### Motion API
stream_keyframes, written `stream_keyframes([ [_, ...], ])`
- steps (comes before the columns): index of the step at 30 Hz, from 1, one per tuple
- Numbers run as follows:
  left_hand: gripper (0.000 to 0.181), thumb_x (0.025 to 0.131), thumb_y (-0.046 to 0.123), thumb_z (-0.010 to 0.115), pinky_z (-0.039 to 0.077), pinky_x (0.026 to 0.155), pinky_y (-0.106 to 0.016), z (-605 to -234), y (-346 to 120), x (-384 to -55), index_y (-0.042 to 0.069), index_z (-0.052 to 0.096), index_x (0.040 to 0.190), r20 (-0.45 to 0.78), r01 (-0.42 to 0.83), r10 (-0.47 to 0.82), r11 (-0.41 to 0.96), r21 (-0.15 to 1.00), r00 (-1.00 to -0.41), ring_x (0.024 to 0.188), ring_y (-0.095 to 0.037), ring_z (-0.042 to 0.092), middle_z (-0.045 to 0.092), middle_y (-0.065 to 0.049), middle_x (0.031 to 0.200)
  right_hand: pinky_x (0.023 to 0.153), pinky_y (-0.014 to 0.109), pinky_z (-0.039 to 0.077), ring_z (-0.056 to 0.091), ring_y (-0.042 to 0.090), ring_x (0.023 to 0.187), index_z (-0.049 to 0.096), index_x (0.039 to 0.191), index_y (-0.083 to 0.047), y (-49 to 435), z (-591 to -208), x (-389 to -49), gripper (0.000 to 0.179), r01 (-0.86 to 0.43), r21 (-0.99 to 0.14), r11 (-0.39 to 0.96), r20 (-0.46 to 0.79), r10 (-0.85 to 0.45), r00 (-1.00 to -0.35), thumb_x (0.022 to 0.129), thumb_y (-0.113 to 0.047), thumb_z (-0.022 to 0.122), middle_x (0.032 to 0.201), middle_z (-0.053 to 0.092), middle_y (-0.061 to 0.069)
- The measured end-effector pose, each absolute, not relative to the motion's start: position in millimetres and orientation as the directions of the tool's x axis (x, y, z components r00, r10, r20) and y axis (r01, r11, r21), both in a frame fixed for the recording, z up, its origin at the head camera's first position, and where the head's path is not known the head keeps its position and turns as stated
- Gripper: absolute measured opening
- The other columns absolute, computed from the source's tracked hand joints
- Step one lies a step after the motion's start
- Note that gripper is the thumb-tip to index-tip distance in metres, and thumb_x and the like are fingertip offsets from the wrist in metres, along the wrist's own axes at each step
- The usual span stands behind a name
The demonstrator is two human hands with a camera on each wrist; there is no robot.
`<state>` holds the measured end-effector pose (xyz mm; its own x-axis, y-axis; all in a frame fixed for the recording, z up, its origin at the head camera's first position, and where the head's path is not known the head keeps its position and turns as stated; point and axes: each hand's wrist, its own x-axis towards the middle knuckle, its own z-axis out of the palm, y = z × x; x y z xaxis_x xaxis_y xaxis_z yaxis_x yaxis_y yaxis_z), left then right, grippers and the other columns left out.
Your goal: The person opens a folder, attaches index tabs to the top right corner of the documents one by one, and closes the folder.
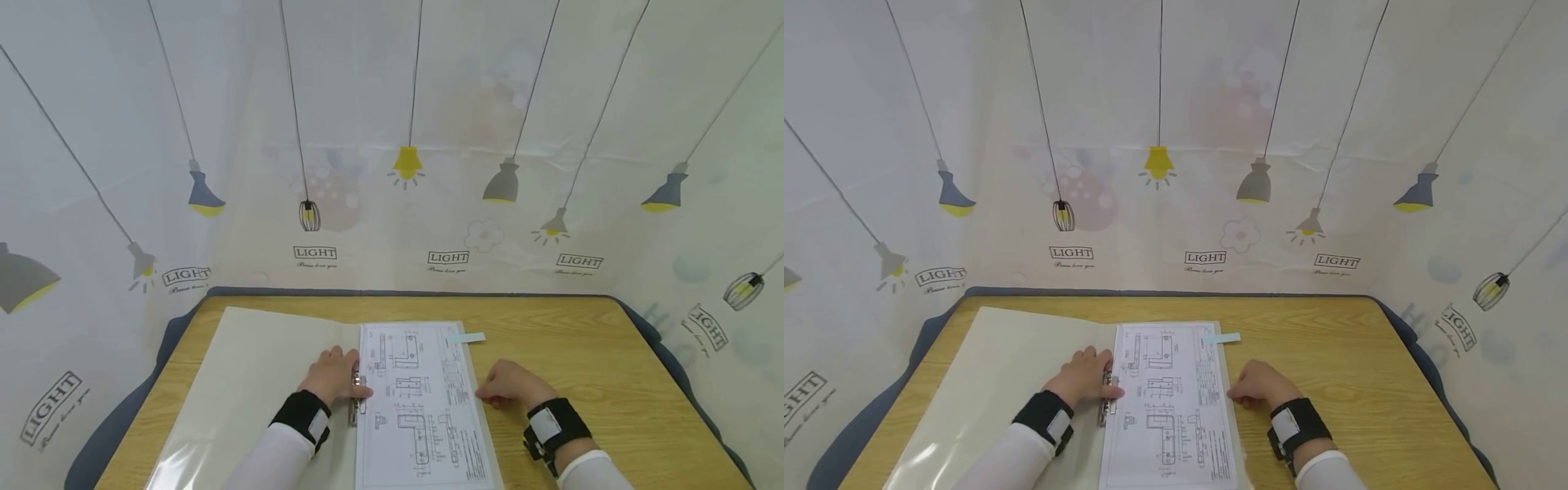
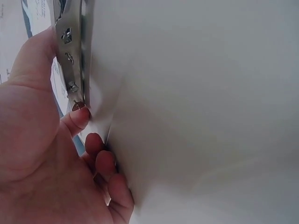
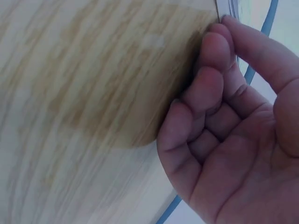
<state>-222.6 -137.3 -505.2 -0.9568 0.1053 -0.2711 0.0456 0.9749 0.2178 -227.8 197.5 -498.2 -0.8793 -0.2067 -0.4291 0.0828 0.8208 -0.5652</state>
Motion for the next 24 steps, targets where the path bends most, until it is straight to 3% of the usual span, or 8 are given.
stream_keyframes([
  [11,0.073,0.068,0.049,0.08,0.046,0.077,-0.04,-497.3,-131.6,-215.4,0.008,0.054,0.122,-0.244,0.038,0.088,0.978,0.203,-0.966,0.088,-0.026,0.044,0.05,-0.012,0.097,0.048,0.022,0.033,0.046,0.012,0.048,0.065,0.059,-0.007,192.9,-500.0,-228.9,0.025,0.092,-0.504,0.859,-0.443,-0.165,-0.881,0.08,-0.02,0.073,0.052,0.054,-0.001],
  [16,0.071,0.072,0.041,0.08,0.046,0.066,-0.035,-494.0,-116.5,-202.0,0.006,0.051,0.126,-0.133,0.081,0.1,0.987,0.136,-0.986,0.084,-0.025,0.045,0.05,-0.013,0.101,0.048,0.022,0.034,0.048,0.012,0.049,0.065,0.059,-0.007,193.0,-499.9,-230.3,0.024,0.1,-0.514,0.852,-0.454,-0.172,-0.874,0.079,-0.018,0.073,0.053,0.055,0.0],
  [19,0.074,0.074,0.039,0.078,0.046,0.066,-0.036,-487.1,-98.8,-191.0,0.008,0.047,0.133,-0.086,0.152,0.165,0.978,0.141,-0.983,0.089,-0.026,0.046,0.051,-0.014,0.111,0.048,0.021,0.034,0.048,0.011,0.048,0.064,0.058,-0.008,193.8,-497.9,-230.3,0.024,0.097,-0.516,0.851,-0.465,-0.183,-0.866,0.079,-0.017,0.071,0.052,0.054,-0.001],
  [24,0.085,0.073,0.05,0.075,0.049,0.084,-0.047,-472.7,-61.2,-162.6,0.01,0.04,0.139,-0.101,0.36,0.38,0.916,0.175,-0.919,0.114,-0.031,0.048,0.048,-0.014,0.131,0.048,0.022,0.035,0.049,0.011,0.049,0.065,0.059,-0.009,195.2,-497.7,-230.3,0.024,0.094,-0.505,0.858,-0.463,-0.177,-0.869,0.08,-0.019,0.071,0.053,0.055,-0.001],
])
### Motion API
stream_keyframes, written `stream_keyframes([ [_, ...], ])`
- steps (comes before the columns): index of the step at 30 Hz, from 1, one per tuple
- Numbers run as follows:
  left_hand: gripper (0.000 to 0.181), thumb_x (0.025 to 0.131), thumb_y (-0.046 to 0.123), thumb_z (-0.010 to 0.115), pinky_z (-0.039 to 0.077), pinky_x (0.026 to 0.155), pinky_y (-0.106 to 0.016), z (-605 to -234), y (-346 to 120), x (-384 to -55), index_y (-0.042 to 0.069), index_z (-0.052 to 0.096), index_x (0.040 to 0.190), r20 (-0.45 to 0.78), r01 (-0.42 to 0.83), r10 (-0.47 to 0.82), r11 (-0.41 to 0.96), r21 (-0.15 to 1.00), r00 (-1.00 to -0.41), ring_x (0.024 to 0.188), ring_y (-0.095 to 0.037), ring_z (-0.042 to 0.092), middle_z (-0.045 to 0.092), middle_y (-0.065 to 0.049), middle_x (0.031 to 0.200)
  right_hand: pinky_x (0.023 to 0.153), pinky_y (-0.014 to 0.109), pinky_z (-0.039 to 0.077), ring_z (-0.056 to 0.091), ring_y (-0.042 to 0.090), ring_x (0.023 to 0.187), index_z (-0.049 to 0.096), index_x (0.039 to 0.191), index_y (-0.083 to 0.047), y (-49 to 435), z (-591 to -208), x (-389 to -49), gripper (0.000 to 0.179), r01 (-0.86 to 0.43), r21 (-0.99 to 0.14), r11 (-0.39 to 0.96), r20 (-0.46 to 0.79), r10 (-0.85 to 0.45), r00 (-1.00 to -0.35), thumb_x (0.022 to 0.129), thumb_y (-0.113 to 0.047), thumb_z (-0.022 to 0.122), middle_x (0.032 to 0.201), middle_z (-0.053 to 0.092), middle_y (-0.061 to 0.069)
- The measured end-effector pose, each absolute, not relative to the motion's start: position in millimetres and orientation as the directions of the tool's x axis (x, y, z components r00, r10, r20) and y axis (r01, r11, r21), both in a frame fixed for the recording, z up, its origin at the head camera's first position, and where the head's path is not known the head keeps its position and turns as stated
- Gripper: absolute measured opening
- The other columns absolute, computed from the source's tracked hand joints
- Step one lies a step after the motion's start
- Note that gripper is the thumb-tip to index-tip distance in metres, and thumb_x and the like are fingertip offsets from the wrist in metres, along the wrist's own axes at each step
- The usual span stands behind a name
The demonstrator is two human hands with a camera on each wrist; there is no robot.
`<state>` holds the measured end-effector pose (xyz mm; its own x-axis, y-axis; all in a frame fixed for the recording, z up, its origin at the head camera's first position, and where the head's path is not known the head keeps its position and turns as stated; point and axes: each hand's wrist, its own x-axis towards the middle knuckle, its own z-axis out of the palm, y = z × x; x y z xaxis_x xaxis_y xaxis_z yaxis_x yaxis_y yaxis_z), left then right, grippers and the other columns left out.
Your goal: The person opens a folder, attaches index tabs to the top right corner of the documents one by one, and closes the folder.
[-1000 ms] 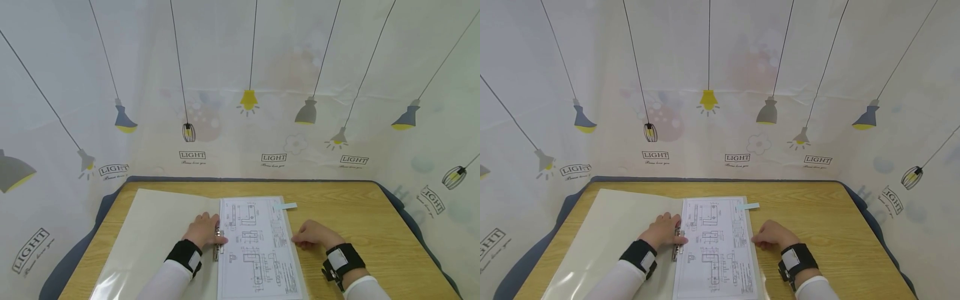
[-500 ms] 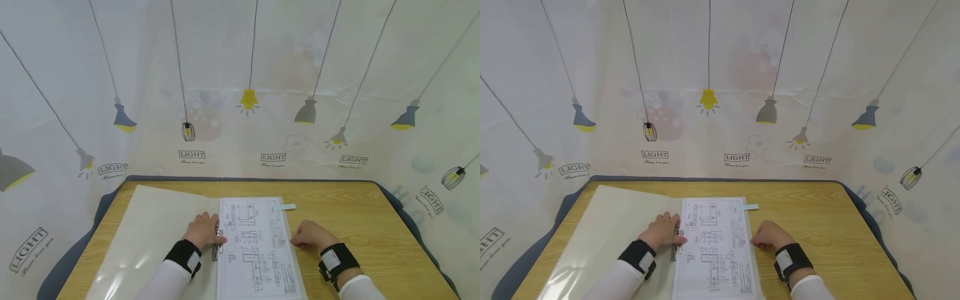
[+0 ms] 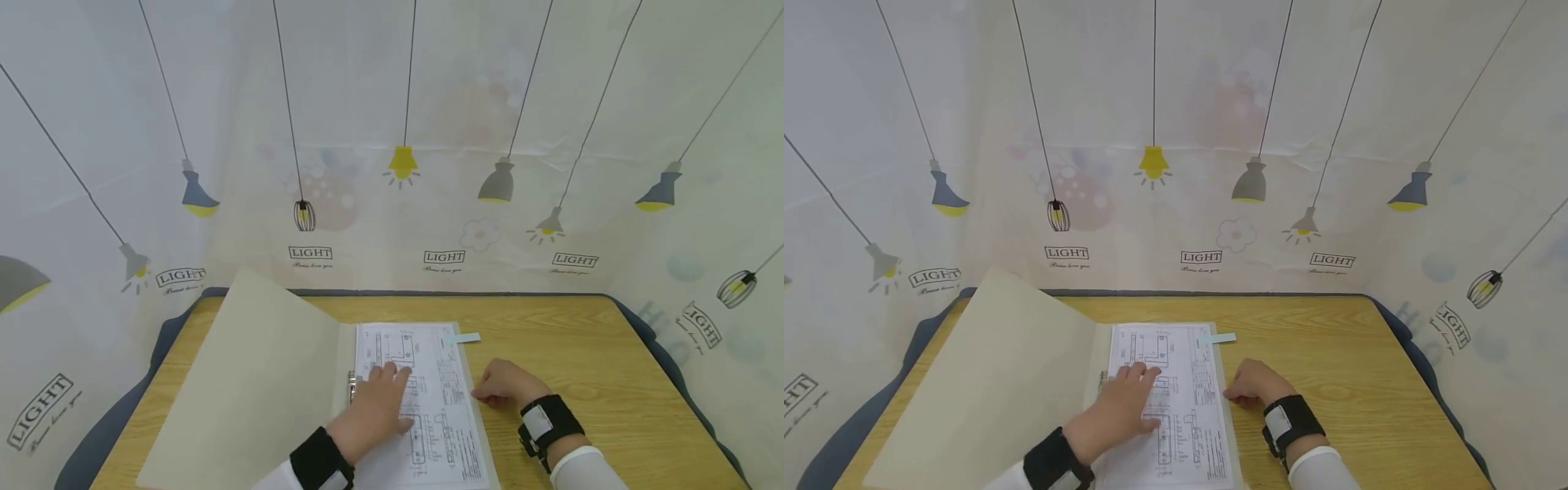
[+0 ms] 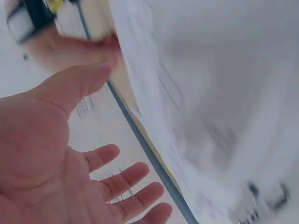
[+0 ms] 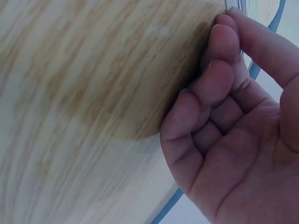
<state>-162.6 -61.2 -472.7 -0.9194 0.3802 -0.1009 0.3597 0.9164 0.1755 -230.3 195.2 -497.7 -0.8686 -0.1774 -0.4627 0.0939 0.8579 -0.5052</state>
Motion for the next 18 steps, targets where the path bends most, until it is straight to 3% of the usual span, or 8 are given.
stream_keyframes([
  [4,0.093,0.066,0.064,0.072,0.048,0.089,-0.043,-473.0,-39.1,-138.1,0.015,0.04,0.139,-0.16,0.495,0.515,0.856,0.15,-0.842,0.122,-0.025,0.045,0.045,-0.006,0.136,0.048,0.022,0.034,0.048,0.012,0.048,0.065,0.059,-0.008,194.5,-499.5,-230.2,0.025,0.089,-0.496,0.864,-0.447,-0.166,-0.879,0.079,-0.02,0.072,0.052,0.054,0.0],
  [8,0.092,0.063,0.066,0.074,0.045,0.092,-0.04,-482.9,-28.5,-123.1,0.022,0.043,0.137,-0.204,0.563,0.572,0.82,0.107,-0.795,0.12,-0.019,0.044,0.046,0.001,0.133,0.047,0.021,0.032,0.045,0.012,0.047,0.064,0.058,-0.007,193.2,-500.1,-229.7,0.026,0.08,-0.501,0.862,-0.433,-0.17,-0.885,0.079,-0.021,0.073,0.05,0.053,-0.001],
  [14,0.071,0.066,0.057,0.078,0.043,0.078,-0.033,-492.7,-25.8,-117.1,0.024,0.053,0.124,-0.174,0.605,0.604,0.794,0.052,-0.778,0.096,-0.013,0.046,0.051,0.005,0.108,0.048,0.022,0.034,0.047,0.012,0.049,0.065,0.059,-0.007,193.8,-501.1,-229.3,0.025,0.096,-0.5,0.861,-0.441,-0.158,-0.883,0.08,-0.02,0.072,0.052,0.054,0.0],
  [18,0.064,0.072,0.056,0.073,0.044,0.074,-0.031,-491.5,-28.6,-116.5,0.023,0.053,0.123,-0.209,0.608,0.616,0.787,0.107,-0.76,0.094,-0.012,0.048,0.052,0.006,0.106,0.049,0.022,0.034,0.048,0.012,0.049,0.065,0.06,-0.007,195.0,-500.7,-228.9,0.025,0.099,-0.502,0.859,-0.445,-0.159,-0.881,0.08,-0.02,0.073,0.053,0.055,0.0],
])
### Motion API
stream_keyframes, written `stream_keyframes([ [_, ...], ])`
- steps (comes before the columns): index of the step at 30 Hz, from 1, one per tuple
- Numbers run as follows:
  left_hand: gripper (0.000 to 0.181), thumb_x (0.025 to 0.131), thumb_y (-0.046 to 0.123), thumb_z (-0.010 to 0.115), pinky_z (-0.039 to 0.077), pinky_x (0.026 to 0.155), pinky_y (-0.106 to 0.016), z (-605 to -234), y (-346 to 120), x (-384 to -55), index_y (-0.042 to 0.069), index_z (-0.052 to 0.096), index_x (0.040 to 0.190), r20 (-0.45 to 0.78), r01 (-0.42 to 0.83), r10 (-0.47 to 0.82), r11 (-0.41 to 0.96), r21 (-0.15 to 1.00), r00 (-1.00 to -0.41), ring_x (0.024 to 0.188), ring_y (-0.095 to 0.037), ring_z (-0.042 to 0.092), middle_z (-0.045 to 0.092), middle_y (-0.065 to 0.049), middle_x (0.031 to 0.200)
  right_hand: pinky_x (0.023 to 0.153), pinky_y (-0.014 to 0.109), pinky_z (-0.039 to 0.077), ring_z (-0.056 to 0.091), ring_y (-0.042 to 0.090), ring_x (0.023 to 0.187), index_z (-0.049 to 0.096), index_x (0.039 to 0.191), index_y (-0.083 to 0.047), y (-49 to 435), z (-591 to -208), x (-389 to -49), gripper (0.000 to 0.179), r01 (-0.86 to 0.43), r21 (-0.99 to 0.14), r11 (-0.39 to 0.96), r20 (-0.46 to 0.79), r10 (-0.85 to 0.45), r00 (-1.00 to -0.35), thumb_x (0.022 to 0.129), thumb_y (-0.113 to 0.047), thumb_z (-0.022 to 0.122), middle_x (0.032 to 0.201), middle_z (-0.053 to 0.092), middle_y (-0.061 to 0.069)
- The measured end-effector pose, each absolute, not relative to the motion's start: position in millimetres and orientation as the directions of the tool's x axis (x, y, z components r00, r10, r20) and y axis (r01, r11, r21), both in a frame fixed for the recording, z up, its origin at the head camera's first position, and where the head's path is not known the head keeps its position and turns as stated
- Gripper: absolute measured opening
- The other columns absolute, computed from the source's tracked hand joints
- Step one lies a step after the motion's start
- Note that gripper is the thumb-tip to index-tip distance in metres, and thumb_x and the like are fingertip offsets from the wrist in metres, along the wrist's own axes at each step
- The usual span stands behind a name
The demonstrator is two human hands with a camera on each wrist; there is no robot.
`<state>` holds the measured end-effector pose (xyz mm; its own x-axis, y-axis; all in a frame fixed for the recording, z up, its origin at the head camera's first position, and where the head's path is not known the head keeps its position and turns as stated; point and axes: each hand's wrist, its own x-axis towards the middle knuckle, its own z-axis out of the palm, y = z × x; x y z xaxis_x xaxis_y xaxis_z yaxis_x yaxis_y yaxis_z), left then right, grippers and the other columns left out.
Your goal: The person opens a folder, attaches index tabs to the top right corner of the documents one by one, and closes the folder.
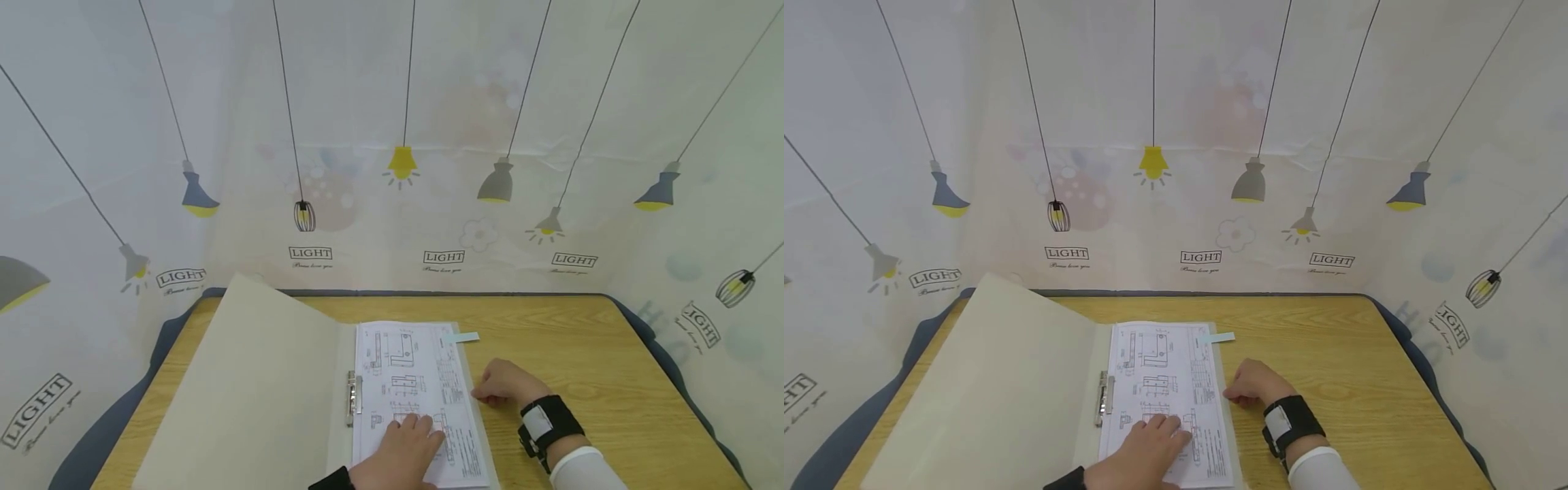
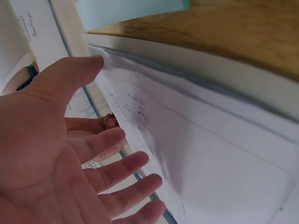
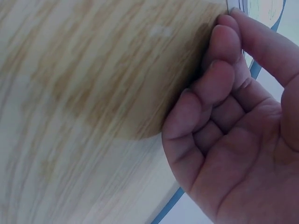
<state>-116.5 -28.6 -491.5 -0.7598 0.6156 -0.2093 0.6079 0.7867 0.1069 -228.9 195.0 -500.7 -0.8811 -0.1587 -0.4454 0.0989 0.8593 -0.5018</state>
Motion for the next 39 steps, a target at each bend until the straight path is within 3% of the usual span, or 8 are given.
stream_keyframes([
  [7,0.073,0.078,0.028,0.075,0.05,0.074,-0.029,-481.2,-31.4,-116.8,0.021,0.038,0.141,-0.186,0.529,0.583,0.804,0.271,-0.791,0.101,-0.012,0.055,0.056,0.003,0.118,0.048,0.022,0.034,0.047,0.012,0.049,0.065,0.061,-0.007,194.6,-500.0,-229.2,0.025,0.099,-0.509,0.855,-0.452,-0.168,-0.876,0.08,-0.02,0.072,0.053,0.054,0.0],
  [13,0.085,0.082,0.008,0.066,0.052,0.077,-0.029,-467.1,-41.8,-117.2,0.023,0.018,0.15,0.021,0.421,0.466,0.779,0.465,-0.885,0.096,-0.012,0.062,0.063,-0.003,0.114,0.048,0.022,0.033,0.047,0.012,0.049,0.065,0.06,-0.007,195.4,-499.0,-228.6,0.025,0.108,-0.501,0.859,-0.454,-0.154,-0.878,0.08,-0.02,0.073,0.053,0.054,0.0],
  [17,0.073,0.088,0.017,0.063,0.047,0.061,-0.024,-459.7,-54.0,-117.5,0.02,0.023,0.148,0.166,0.417,0.39,0.755,0.506,-0.906,0.069,-0.006,0.057,0.064,0.002,0.088,0.05,0.022,0.035,0.048,0.012,0.05,0.065,0.061,-0.007,195.5,-499.2,-228.3,0.024,0.105,-0.491,0.865,-0.455,-0.152,-0.877,0.08,-0.02,0.073,0.054,0.055,0.0],
  [20,0.072,0.088,0.019,0.063,0.049,0.062,-0.026,-454.1,-65.1,-115.1,0.02,0.024,0.148,0.227,0.396,0.325,0.766,0.506,-0.918,0.071,-0.008,0.058,0.065,0.001,0.096,0.05,0.023,0.036,0.048,0.012,0.051,0.065,0.062,-0.007,195.5,-500.1,-228.0,0.024,0.102,-0.496,0.862,-0.451,-0.155,-0.879,0.08,-0.019,0.073,0.054,0.056,0.0],
  [24,0.077,0.083,0.014,0.064,0.054,0.075,-0.034,-445.9,-84.8,-108.8,0.025,0.025,0.148,0.297,0.347,0.222,0.801,0.487,-0.929,0.098,-0.017,0.064,0.059,-0.006,0.128,0.049,0.023,0.036,0.048,0.012,0.049,0.065,0.06,-0.006,194.8,-500.7,-227.1,0.024,0.091,-0.505,0.858,-0.431,-0.16,-0.888,0.08,-0.018,0.073,0.053,0.056,0.0],
  [28,0.079,0.077,0.01,0.069,0.052,0.067,-0.026,-439.6,-111.3,-100.3,0.03,0.035,0.145,0.365,0.328,0.162,0.827,0.456,-0.917,0.082,-0.01,0.06,0.061,0.002,0.113,0.048,0.023,0.035,0.048,0.013,0.049,0.065,0.059,-0.006,193.9,-499.4,-226.1,0.024,0.079,-0.507,0.859,-0.415,-0.163,-0.895,0.079,-0.017,0.073,0.053,0.057,0.001],
  [33,0.066,0.074,0.005,0.073,0.04,0.057,-0.017,-436.7,-147.7,-85.2,0.033,0.054,0.131,0.328,0.287,0.14,0.842,0.458,-0.934,0.067,-0.002,0.043,0.052,0.008,0.099,0.049,0.023,0.035,0.048,0.013,0.049,0.065,0.06,-0.006,194.0,-497.8,-225.3,0.024,0.089,-0.511,0.855,-0.424,-0.161,-0.891,0.079,-0.018,0.073,0.053,0.056,0.001],
  [39,0.038,0.072,0.01,0.077,0.035,0.054,-0.016,-438.3,-182.4,-68.4,0.019,0.068,0.108,0.218,0.212,0.121,0.859,0.466,-0.969,0.062,0.002,0.036,0.047,0.009,0.087,0.049,0.023,0.035,0.048,0.013,0.05,0.065,0.06,-0.007,196.0,-500.7,-226.7,0.025,0.102,-0.514,0.851,-0.433,-0.155,-0.888,0.079,-0.019,0.073,0.054,0.056,0.0],
])
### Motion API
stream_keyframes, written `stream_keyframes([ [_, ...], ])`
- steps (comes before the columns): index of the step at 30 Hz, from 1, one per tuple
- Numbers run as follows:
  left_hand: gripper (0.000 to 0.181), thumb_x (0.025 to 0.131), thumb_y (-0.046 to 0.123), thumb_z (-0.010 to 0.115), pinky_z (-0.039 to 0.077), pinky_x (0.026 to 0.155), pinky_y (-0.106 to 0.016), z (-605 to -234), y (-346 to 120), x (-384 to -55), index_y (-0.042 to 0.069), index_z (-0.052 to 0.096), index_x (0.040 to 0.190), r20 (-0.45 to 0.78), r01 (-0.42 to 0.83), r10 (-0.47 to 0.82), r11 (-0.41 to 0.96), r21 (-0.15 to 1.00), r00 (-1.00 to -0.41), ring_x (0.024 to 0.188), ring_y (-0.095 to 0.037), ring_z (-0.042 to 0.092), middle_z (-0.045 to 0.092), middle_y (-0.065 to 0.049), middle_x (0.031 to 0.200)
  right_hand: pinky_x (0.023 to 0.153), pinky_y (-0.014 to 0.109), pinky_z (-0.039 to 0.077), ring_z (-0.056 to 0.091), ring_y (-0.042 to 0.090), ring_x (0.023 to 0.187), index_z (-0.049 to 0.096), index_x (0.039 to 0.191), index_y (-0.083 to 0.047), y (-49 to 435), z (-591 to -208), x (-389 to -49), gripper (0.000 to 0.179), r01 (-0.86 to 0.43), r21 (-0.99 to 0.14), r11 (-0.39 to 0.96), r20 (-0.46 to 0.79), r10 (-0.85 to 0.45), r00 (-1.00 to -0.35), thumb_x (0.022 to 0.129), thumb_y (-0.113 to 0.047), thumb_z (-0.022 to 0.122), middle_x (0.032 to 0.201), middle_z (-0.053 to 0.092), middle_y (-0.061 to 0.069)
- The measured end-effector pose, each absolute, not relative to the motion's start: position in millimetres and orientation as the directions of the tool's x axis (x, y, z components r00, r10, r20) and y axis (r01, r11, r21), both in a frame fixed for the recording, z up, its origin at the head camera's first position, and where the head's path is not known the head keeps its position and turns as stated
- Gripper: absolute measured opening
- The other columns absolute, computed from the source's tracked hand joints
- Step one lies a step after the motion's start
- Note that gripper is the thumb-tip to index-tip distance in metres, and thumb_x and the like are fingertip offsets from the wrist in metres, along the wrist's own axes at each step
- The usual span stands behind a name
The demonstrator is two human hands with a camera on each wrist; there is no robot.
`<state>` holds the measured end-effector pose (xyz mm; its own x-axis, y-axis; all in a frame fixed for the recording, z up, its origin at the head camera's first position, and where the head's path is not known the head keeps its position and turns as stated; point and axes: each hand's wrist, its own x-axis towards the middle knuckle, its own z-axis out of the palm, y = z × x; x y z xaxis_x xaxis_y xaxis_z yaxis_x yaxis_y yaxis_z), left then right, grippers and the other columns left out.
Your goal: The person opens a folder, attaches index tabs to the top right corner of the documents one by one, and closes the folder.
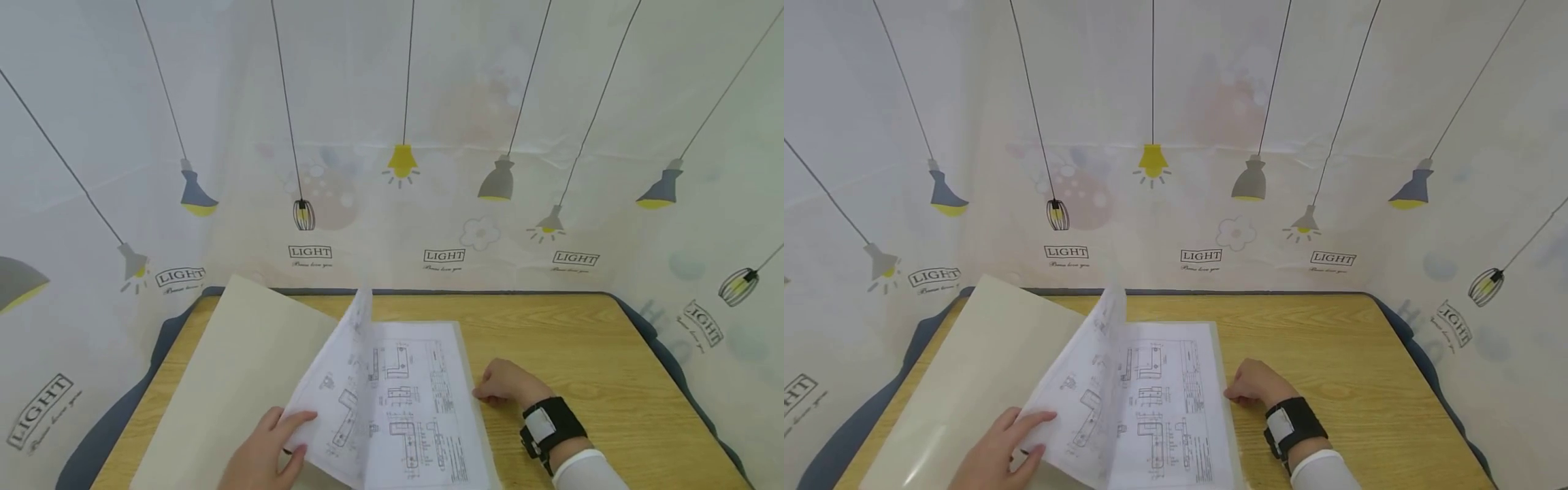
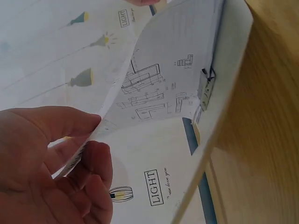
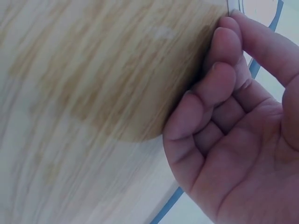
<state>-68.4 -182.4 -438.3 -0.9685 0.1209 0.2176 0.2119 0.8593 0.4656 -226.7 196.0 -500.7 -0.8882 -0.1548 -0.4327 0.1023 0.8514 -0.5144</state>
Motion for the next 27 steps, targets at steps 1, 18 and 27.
stream_keyframes([
  [1,0.035,0.073,0.013,0.077,0.036,0.054,-0.016,-439.4,-186.3,-67.0,0.018,0.069,0.106,0.185,0.177,0.101,0.869,0.463,-0.978,0.061,0.002,0.035,0.048,0.009,0.085,0.05,0.023,0.035,0.048,0.013,0.05,0.064,0.06,-0.007,196.4,-500.8,-226.6,0.025,0.102,-0.509,0.855,-0.432,-0.151,-0.889,0.079,-0.02,0.073,0.054,0.056,0.0],
  [18,0.018,0.084,0.019,0.067,0.05,0.071,-0.041,-465.1,-236.9,-73.3,0.005,0.066,0.095,-0.377,-0.161,-0.026,0.93,0.331,-0.926,0.075,-0.021,0.062,0.065,-0.003,0.082,0.05,0.023,0.035,0.048,0.013,0.05,0.065,0.061,-0.007,194.4,-499.6,-226.8,0.024,0.107,-0.498,0.861,-0.444,-0.147,-0.884,0.08,-0.019,0.072,0.055,0.057,0.001],
  [27,0.012,0.085,0.019,0.066,0.037,0.054,-0.029,-483.5,-245.1,-74.9,0.012,0.057,0.085,-0.435,-0.25,-0.087,0.909,0.333,-0.896,0.056,-0.015,0.048,0.051,0.0,0.061,0.049,0.022,0.035,0.048,0.012,0.05,0.064,0.061,-0.006,194.5,-498.9,-226.0,0.024,0.106,-0.5,0.86,-0.442,-0.148,-0.885,0.08,-0.018,0.073,0.054,0.056,0.0],
])
